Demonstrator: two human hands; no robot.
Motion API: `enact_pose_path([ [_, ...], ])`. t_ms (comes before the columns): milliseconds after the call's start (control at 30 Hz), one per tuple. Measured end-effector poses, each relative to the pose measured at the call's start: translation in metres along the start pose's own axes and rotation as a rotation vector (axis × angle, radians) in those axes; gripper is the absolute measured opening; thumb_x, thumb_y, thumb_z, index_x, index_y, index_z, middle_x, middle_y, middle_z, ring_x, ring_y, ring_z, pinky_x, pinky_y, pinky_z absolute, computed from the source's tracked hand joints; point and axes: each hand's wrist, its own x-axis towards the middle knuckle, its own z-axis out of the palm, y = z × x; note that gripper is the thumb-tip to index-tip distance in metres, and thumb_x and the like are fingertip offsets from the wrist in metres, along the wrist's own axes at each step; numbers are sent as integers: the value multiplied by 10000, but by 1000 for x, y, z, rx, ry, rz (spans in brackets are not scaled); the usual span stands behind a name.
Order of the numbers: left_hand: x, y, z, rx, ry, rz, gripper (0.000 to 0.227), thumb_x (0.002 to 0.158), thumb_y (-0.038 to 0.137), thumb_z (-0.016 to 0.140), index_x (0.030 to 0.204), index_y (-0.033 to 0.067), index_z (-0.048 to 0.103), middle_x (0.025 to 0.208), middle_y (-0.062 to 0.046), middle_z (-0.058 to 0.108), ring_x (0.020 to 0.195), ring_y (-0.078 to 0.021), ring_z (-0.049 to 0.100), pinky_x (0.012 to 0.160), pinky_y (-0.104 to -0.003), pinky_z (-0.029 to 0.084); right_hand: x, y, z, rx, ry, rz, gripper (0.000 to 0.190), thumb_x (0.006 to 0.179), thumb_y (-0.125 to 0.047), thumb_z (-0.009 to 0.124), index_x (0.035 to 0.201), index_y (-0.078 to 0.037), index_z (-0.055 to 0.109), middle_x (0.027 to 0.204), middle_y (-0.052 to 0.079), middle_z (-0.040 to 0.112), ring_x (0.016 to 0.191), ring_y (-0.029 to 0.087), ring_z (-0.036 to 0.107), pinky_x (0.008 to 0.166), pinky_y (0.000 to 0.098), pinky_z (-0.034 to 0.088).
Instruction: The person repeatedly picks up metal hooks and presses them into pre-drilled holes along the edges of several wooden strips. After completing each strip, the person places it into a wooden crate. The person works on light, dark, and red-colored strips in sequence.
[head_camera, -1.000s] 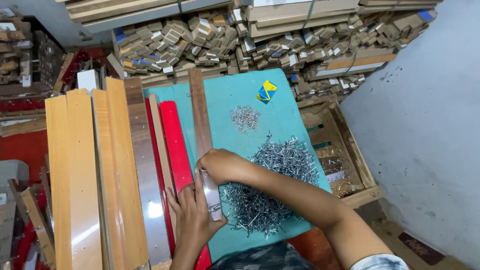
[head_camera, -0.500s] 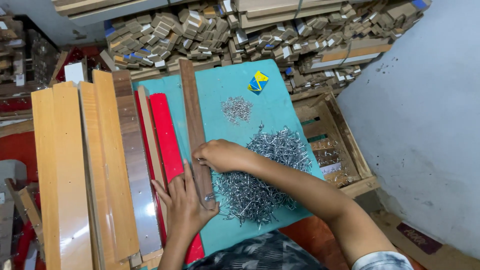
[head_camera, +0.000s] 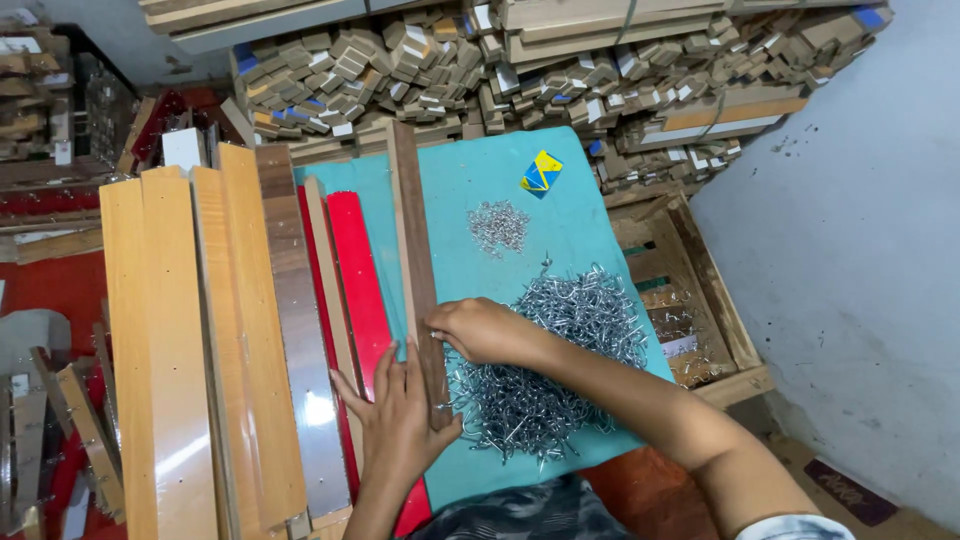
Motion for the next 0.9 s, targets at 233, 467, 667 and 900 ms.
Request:
enact_pose_path([
  [233,5,2,-9,-33,15,26,1353,592,588,850,1614,-2,189,1358,-175,554,1428,-300,428,1126,-837,-42,7,1,6,-24,-37,46,100,997,-113,536,1027,-69,621,922,132,683,810,362,683,641,476,507],
  [467,2,0,-4,-51,-32,19,1271,633,563,833,1587,-28,236,1309,-181,573,1436,-313,417,1138,-819,-33,14,-12,9,9,-101,189,99,895,-25,539,956,-81,594,890,125,690,809,343,674,625,475,507],
  [667,4,1,-4,-60,-9,23,1221,635,538,801,1574,-37,273,1210,-156,598,1396,-318,451,1162,-799,-11,16,-14,7,-10,-123,165,283,845,21,533,1082,-67,660,1027,142,705,855,359,701,635,468,539],
  [900,2,-2,2,-69,-15,17,1287,596,542,833,1575,-68,260,1264,-184,589,1365,-349,463,1182,-761,-35,24,-9,28,-73,-114,159,197,830,-10,573,1026,-30,567,865,150,651,748,368,666,523,468,496],
])
